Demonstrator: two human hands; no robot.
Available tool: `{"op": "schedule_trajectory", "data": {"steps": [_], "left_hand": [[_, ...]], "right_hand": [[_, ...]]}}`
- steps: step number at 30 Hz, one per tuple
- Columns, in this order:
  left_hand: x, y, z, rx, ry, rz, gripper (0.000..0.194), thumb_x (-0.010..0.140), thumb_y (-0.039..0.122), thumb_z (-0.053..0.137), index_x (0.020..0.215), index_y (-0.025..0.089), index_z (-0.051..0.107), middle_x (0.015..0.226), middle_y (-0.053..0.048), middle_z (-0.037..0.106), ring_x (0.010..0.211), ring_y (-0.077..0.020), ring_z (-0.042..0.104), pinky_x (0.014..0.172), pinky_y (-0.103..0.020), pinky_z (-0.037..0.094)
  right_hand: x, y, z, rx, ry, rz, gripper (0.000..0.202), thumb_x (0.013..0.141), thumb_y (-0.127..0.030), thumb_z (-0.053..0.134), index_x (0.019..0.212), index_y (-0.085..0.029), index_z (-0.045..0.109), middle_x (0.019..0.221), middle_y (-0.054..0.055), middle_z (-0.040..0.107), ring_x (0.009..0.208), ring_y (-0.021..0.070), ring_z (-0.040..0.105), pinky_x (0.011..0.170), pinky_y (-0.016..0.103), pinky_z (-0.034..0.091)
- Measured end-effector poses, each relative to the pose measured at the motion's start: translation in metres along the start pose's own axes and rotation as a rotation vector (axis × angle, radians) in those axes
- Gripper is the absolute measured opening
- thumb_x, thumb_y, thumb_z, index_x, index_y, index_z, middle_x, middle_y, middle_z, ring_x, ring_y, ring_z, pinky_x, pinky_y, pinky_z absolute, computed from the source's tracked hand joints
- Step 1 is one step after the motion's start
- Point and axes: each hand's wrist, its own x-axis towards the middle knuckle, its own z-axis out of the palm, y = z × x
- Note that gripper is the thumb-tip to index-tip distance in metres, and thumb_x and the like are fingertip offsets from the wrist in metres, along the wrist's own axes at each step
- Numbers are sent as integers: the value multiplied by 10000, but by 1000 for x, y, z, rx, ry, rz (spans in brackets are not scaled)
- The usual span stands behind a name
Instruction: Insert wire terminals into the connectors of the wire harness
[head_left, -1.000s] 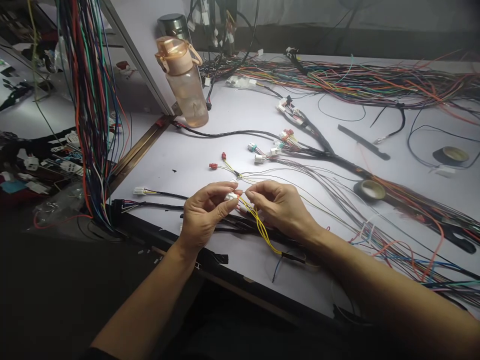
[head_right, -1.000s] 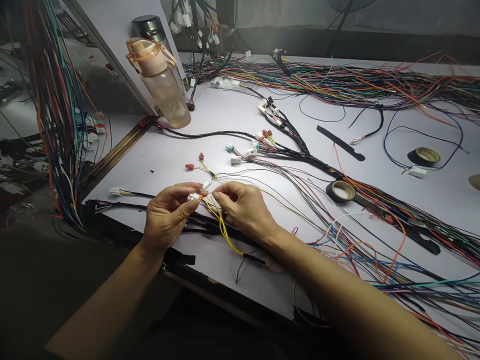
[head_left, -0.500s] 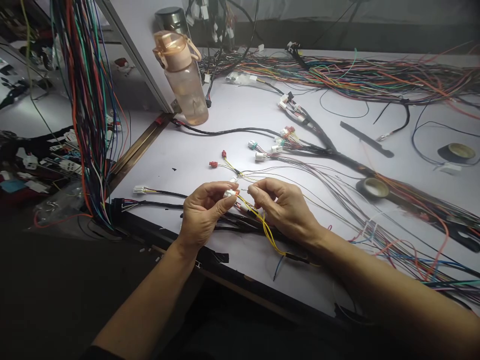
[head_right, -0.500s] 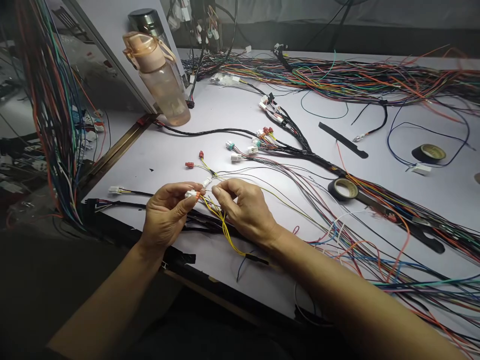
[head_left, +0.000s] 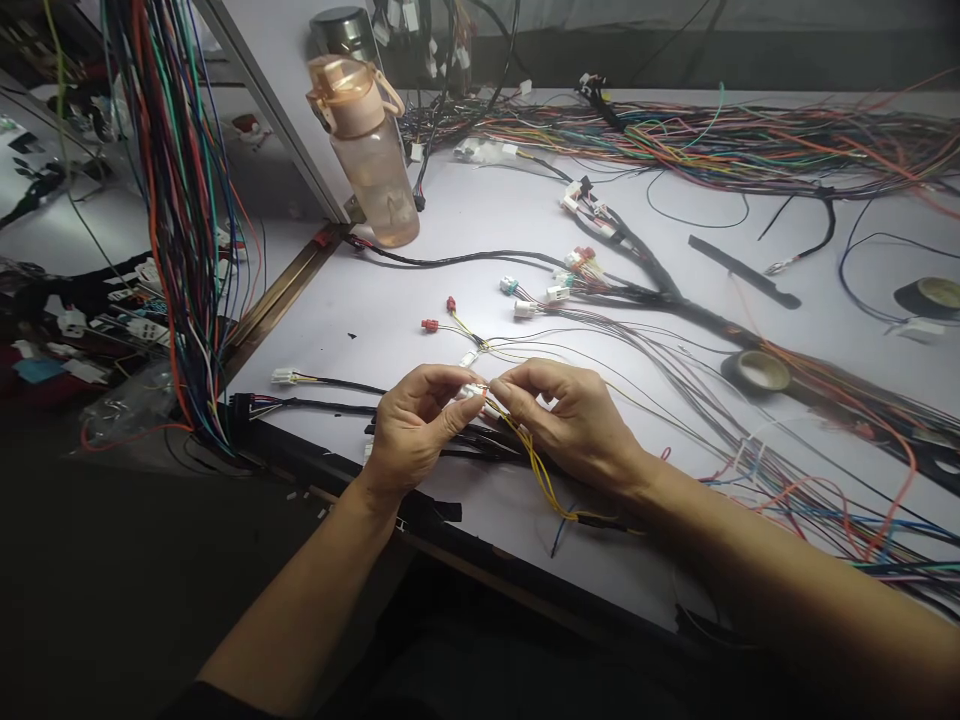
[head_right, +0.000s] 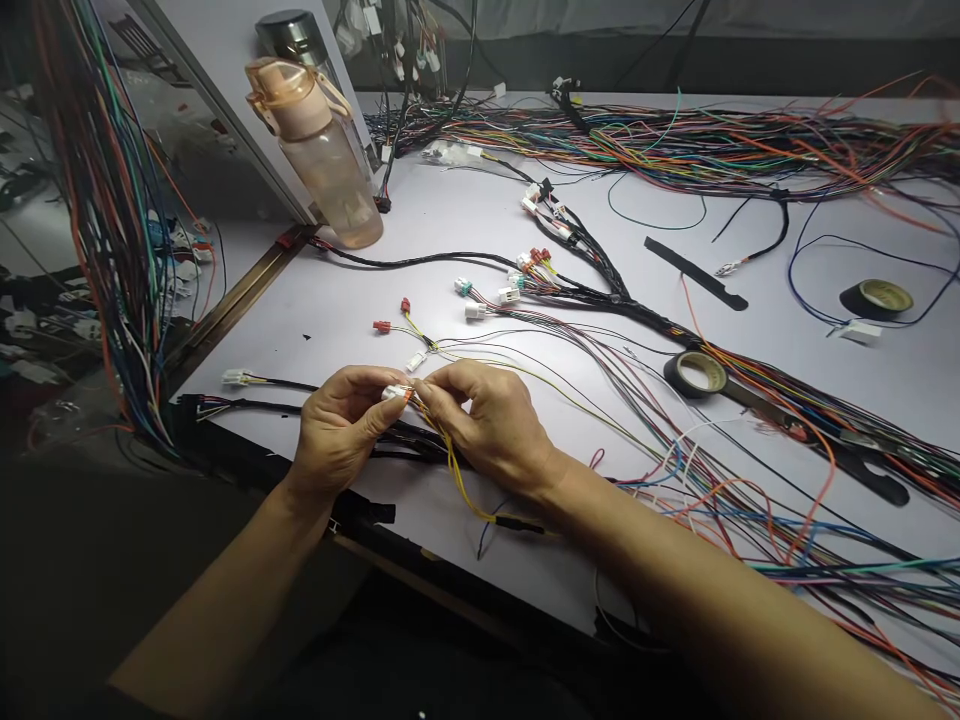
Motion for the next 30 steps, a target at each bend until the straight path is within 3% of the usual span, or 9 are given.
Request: {"op": "schedule_trajectory", "data": {"steps": [6, 16, 24, 30], "left_hand": [[1, 3, 1, -99, -17, -18, 159, 784, 125, 724, 916, 212, 707, 932, -20, 732, 883, -122, 684, 859, -248, 539], [9, 2, -5, -314, 103, -139, 163, 715, 244, 809, 851, 228, 720, 893, 7, 742, 824, -83, 678, 869, -216, 508], [7, 3, -4, -228, 78, -120, 188, 692, 216, 820, 855, 254, 735, 937, 0, 755, 884, -120, 689, 922, -274, 517], [6, 1, -4, -218, 96, -118, 229, 643, 260, 854, 832, 230, 728, 893, -7, 752, 812, -123, 691, 851, -272, 541]], "right_hand": [[2, -3, -2, 32, -6, 7, 194, 881, -242, 604, 722, -156, 671, 637, -19, 654, 586, 77, 567, 596, 182, 425], [-1, -16, -5, 33, -9, 2, 174, 862, -212, 614, 704, -161, 664, 636, -18, 657, 571, 75, 558, 582, 193, 407], [-2, -17, -4, -6, -1, 32, 199, 871, -244, 593, 691, -180, 648, 649, -8, 664, 592, 98, 566, 607, 232, 411], [-4, -17, -4, -14, 23, 33, 201, 867, -253, 595, 683, -184, 634, 658, -5, 662, 600, 102, 561, 615, 241, 408]]}}
